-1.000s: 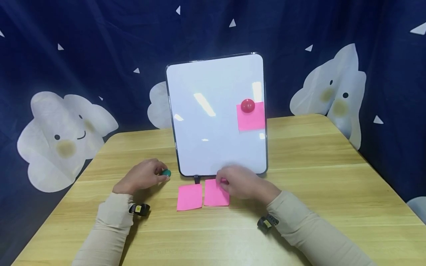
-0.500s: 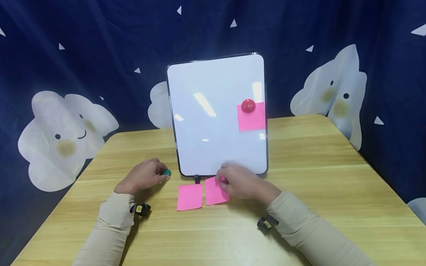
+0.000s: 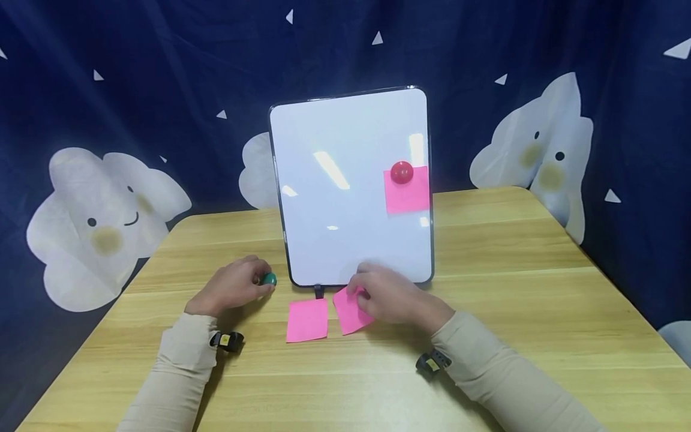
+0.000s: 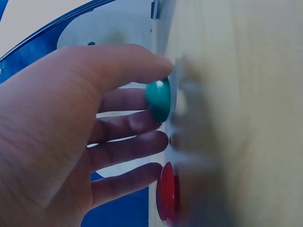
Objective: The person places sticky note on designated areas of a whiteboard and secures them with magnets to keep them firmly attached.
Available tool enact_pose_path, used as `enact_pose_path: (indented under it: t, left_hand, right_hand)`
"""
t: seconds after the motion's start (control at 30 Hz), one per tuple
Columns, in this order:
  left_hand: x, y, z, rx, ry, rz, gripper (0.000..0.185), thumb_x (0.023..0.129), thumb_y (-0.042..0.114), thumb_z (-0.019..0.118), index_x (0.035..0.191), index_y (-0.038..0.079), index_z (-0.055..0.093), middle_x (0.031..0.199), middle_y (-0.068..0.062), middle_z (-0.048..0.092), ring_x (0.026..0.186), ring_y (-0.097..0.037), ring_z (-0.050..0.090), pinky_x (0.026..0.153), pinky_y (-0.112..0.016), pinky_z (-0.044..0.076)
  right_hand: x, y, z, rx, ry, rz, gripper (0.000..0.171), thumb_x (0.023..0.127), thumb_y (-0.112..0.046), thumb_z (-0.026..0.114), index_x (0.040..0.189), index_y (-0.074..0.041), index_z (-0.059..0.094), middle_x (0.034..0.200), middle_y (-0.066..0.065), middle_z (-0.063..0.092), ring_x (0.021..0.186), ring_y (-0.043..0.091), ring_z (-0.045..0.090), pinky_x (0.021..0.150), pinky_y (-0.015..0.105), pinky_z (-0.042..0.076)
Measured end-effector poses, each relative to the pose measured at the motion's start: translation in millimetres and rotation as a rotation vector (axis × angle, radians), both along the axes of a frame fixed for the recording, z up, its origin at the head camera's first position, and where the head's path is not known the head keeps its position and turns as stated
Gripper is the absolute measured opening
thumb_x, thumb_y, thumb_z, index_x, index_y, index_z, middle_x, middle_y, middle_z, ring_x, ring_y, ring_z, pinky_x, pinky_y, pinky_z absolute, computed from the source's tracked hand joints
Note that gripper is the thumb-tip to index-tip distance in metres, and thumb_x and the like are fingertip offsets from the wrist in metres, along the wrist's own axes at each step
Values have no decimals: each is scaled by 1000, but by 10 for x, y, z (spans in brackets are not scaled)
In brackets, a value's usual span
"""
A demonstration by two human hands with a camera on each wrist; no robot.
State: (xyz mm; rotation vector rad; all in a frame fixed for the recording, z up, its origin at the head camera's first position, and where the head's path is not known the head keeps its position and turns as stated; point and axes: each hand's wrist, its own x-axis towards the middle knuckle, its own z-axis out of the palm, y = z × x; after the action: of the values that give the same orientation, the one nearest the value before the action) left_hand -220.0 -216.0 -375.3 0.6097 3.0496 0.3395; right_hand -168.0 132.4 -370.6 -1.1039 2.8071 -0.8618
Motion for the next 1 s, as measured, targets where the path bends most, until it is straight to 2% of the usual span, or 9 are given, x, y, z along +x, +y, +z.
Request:
enact_pose_path:
  t: [0.13,0.4,0.7,0.87,1.0]
  left_hand:
    - [-14,-13,-15,11,16,-4,28,85,32,74,104,12,71,93,2,63,78,-14,56,71,-37,50]
    - [-30,-18,-15,34,56,-35,32,85,38,72,110,18,71,94,5,66,82,-11,60,71,-37,52]
    - [-34,12,15,61,27,9,30,87,41,68,106,19,67,88,6,65,79,-10,60,70,-35,51]
    - [-26,31,35,81,34,1,27,87,38,68,105,18,66,86,7,64,77,-9,59,69,-35,51]
    - [-25,36,38,106,43,-11,27,88,37,70,107,18,65,90,6,65,82,-10,62,72,-36,52]
  right_hand:
    - [-1,-2,5,-25,-19,11,24,86,1,63,102,-14,74,95,-9,56,84,10,52,69,24,50]
    - [-15,-3,8,-74,11,44,18,88,1,67,98,-11,76,91,-6,59,84,11,52,68,24,50]
    - [-15,-8,11,-81,32,34,19,89,1,67,101,-10,77,94,-7,60,84,9,53,68,23,51]
    - [-28,2,-4,-104,71,49,18,88,1,67,100,-10,76,92,-5,61,82,10,52,66,23,50]
    - [-32,7,-4,-126,84,51,17,88,2,67,99,-9,75,92,-1,64,83,11,53,67,24,50]
